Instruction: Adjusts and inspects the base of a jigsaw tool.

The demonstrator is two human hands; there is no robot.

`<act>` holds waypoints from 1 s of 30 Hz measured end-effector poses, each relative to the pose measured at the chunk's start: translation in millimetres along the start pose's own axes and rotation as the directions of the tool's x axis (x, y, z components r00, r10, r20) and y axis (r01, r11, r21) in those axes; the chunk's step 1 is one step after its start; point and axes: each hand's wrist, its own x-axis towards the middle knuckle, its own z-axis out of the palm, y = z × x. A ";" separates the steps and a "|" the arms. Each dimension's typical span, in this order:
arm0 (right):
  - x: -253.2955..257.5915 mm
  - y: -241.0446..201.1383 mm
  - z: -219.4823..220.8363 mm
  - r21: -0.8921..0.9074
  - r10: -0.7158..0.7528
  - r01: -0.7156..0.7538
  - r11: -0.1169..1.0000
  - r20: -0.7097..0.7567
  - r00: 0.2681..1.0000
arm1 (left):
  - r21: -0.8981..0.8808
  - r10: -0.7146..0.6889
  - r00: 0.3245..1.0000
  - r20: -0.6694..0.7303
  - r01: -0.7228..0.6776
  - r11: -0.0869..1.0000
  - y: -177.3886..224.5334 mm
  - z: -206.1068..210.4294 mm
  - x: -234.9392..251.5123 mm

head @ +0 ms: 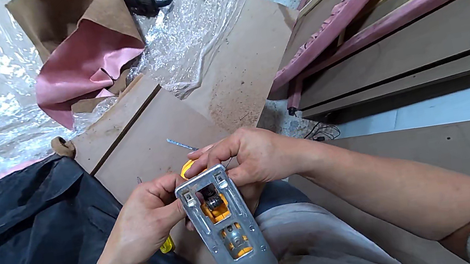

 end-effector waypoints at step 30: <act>1.9 -4.3 -8.1 -0.134 -0.037 0.040 0.990 0.024 0.999 | 0.075 0.033 0.999 -0.034 -0.031 0.997 2.9 8.2 6.1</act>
